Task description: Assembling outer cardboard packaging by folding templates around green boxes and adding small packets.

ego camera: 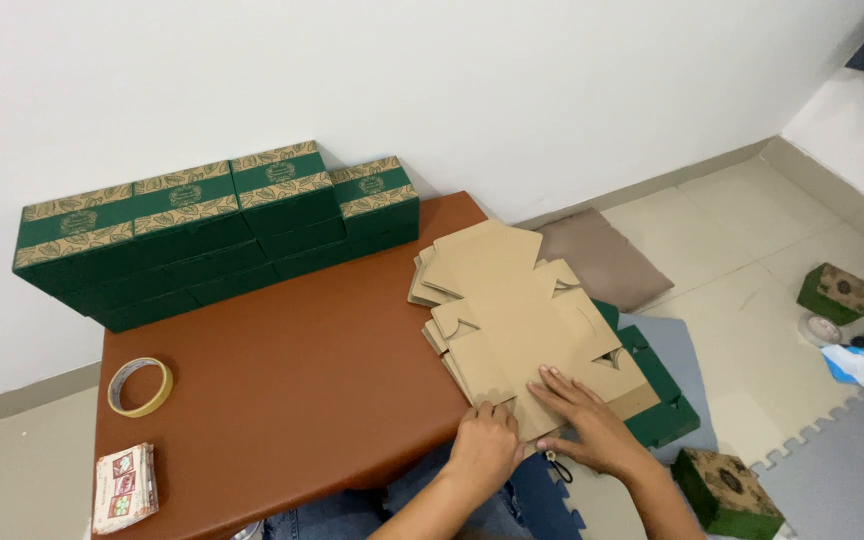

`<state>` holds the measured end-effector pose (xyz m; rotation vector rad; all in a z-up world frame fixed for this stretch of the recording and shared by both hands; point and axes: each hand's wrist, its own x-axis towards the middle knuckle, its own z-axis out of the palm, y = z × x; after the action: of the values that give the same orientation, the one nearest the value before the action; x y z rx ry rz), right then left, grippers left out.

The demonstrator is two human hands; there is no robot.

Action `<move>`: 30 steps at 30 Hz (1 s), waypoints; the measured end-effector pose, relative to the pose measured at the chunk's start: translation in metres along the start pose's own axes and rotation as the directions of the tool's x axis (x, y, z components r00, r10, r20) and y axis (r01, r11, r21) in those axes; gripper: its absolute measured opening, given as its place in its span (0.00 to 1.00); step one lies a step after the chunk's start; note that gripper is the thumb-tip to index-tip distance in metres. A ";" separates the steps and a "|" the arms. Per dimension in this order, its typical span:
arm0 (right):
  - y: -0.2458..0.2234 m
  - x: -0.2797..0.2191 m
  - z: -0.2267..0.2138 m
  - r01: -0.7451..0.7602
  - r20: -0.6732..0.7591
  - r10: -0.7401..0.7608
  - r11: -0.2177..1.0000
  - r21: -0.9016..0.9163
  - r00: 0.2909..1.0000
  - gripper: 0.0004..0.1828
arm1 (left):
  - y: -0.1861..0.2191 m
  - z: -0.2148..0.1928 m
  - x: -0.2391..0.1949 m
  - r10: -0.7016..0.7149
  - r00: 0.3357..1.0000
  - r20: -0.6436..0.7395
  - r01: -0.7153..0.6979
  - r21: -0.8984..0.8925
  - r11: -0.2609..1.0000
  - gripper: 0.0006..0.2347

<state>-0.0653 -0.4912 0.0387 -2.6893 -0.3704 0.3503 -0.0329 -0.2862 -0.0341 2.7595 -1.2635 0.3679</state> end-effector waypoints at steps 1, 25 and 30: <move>0.005 0.000 -0.002 0.001 0.003 -0.001 1.000 -0.008 1.000 0.48 | -0.003 -0.006 0.005 -0.005 1.000 -0.006 0.005 -0.004 1.000 0.16; -0.038 0.004 0.023 -0.063 -0.597 -0.231 0.901 -0.430 0.768 0.21 | -0.067 -0.082 -0.031 0.125 0.877 -0.464 -0.152 -0.021 0.988 0.13; -0.103 0.019 0.076 -0.027 -0.744 -0.346 0.899 -0.438 0.571 0.20 | -0.095 -0.124 -0.098 0.042 0.842 -0.537 -0.082 -0.050 0.995 0.14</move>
<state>-0.0914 -0.3675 0.0111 -2.7933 -0.4209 -1.1417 -0.0455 -0.1298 0.0629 2.3029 -1.1775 0.9966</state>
